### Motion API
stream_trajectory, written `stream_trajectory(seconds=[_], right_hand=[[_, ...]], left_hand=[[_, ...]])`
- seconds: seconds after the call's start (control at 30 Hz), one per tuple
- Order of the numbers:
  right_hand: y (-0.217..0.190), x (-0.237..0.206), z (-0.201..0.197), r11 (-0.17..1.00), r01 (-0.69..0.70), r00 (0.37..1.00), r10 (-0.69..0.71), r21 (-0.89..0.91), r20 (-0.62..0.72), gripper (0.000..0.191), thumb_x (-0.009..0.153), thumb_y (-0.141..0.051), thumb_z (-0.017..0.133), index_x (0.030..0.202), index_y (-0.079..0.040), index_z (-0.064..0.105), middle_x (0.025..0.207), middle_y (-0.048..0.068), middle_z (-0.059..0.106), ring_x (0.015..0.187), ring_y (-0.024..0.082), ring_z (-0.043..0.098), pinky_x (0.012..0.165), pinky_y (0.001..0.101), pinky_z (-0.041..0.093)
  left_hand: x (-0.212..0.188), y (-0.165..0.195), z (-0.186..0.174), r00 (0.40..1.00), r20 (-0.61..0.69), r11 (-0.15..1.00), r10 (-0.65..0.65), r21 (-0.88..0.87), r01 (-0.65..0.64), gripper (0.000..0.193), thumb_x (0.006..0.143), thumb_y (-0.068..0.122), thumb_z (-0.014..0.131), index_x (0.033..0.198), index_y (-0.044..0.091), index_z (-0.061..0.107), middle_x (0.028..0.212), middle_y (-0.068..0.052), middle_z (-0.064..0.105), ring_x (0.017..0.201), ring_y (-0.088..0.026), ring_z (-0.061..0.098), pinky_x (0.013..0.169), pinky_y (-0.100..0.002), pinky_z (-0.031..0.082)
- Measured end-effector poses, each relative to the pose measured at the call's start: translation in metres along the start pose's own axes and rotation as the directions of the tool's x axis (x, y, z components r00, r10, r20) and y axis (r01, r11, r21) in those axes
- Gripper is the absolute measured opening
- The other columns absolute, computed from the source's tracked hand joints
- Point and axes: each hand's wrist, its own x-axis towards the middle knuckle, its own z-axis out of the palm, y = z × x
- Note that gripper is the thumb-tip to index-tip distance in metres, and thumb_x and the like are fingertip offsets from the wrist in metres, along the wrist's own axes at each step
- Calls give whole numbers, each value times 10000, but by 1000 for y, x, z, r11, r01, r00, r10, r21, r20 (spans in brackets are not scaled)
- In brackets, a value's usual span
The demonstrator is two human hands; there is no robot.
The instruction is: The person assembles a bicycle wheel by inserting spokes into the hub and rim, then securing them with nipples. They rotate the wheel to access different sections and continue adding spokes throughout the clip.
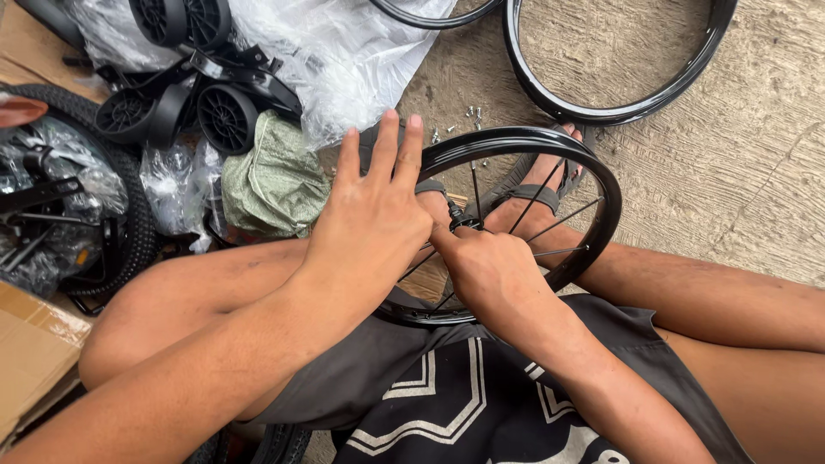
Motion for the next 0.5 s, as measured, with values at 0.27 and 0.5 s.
stream_trajectory(seconds=[0.27,0.5], right_hand=[[-2,8,-19,998,3,1000,-2,-68,28,589,814,-11,611,1395,-25,517,631,143,691,548,339,699,439,455,521],[2,14,-24,997,66,997,-64,-37,40,557,795,39,591,1347,-32,579,615,145,677,559,334,695,475,457,525]], left_hand=[[-9,-12,40,971,-234,979,41,-187,-86,134,820,122,693,877,9,738,1573,-294,453,1369,-392,522,999,-449,533],[-13,2,40,983,-135,991,-123,-72,114,212,748,227,705,711,20,727,1545,-264,414,1352,-397,506,1005,-522,521]])
